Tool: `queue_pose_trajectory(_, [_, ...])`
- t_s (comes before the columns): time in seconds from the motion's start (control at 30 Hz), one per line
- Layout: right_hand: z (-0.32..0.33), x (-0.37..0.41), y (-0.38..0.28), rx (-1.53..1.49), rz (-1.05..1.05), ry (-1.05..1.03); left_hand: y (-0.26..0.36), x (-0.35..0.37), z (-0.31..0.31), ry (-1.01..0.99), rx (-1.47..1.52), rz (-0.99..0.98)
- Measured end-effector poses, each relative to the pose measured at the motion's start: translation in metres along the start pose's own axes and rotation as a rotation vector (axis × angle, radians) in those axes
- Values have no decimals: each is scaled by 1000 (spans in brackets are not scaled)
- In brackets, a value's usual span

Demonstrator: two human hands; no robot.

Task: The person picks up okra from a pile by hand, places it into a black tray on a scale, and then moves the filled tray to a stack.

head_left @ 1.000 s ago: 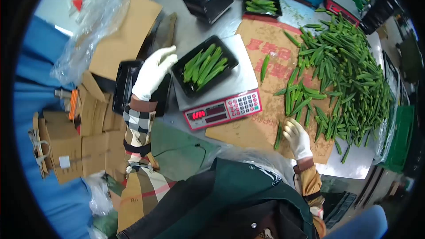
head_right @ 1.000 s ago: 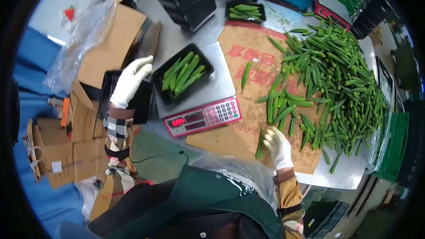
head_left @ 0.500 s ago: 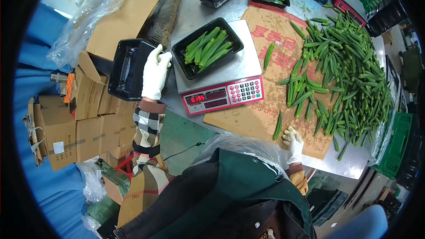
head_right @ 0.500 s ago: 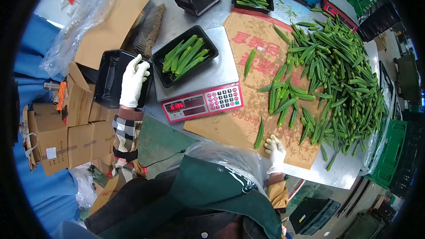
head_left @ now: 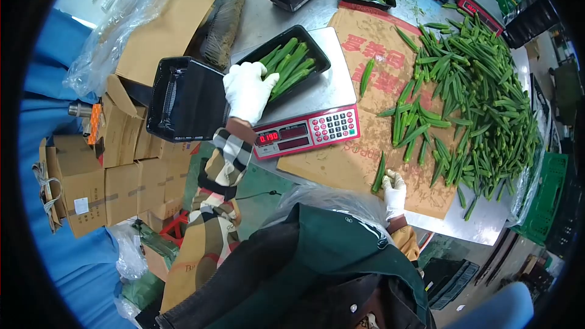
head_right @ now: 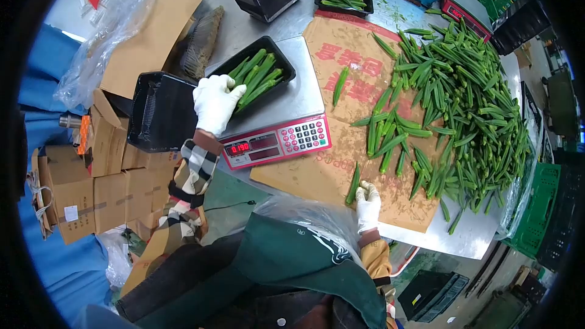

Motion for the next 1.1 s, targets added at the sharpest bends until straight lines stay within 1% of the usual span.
queue_pose_trajectory(0.07, [-1, -3, 6, -18, -4, 5, 1, -7, -2, -35, -33, -58])
queue_pose_trajectory(0.17, [-1, -3, 3, -48, -33, 0, -5, -14, 15, -86, 68, 28])
queue_pose_trajectory(0.2, [-1, -4, 1, -41, -24, 10, -9, -12, 29, 11, 146, 87])
queue_pose_trajectory(0.27, [-1, -2, 2, -24, -14, 22, -28, -8, 52, 150, 337, 106])
queue_pose_trajectory(0.33, [-2, -2, 2, -41, -16, 38, -50, -3, 67, 202, 596, 148])
queue_pose_trajectory(0.37, [-2, -3, 1, -49, -14, 43, -51, 0, 73, 149, 898, 246])
queue_pose_trajectory(0.4, [-3, -4, 1, -44, -22, 35, -49, 6, 77, 141, 1145, 343])
queue_pose_trajectory(0.47, [-1, -5, -2, -31, -37, 27, -65, 17, 73, 131, 1144, 394])
queue_pose_trajectory(0.57, [-1, -4, -4, -38, -14, 26, -76, 28, 60, 200, 1169, 407])
queue_pose_trajectory(0.6, [0, -3, -3, -41, -9, 29, -74, 32, 57, 179, 1171, 398])
queue_pose_trajectory(0.67, [-1, -4, -2, -48, 3, 32, -78, 34, 43, 137, 1132, 478])
queue_pose_trajectory(0.7, [-1, -5, -2, -47, 2, 30, -75, 35, 38, 54, 1162, 528])
queue_pose_trajectory(0.8, [-1, -4, -4, -59, -2, 25, -65, 38, 22, -138, 1001, 642])
queue_pose_trajectory(0.87, [0, -2, -6, -79, -4, 25, -60, 38, 8, -235, 880, 669])
queue_pose_trajectory(0.9, [0, -1, -8, -55, -9, 20, -55, 38, 4, -261, 883, 686])
queue_pose_trajectory(0.93, [0, 1, -11, -34, -12, 20, -51, 37, -3, -287, 889, 698])
queue_pose_trajectory(1.0, [0, 1, -12, -16, -40, 30, -49, 27, -16, -250, 993, 668])
queue_pose_trajectory(1.07, [1, -1, -9, 122, -44, 48, -38, 5, -21, -252, 1070, 623])
queue_pose_trajectory(1.1, [0, -1, -6, 102, -43, 60, -27, -10, -23, -275, 1075, 593])
Point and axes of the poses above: each hand's wrist, its own x-axis away from the middle knuckle, its own z-axis out of the back of the hand, y = z × x, the point moved 3 cm from there along -x, towards the middle knuckle, and after that the axes turned 9 degrees about x, right-handed, at the moved point
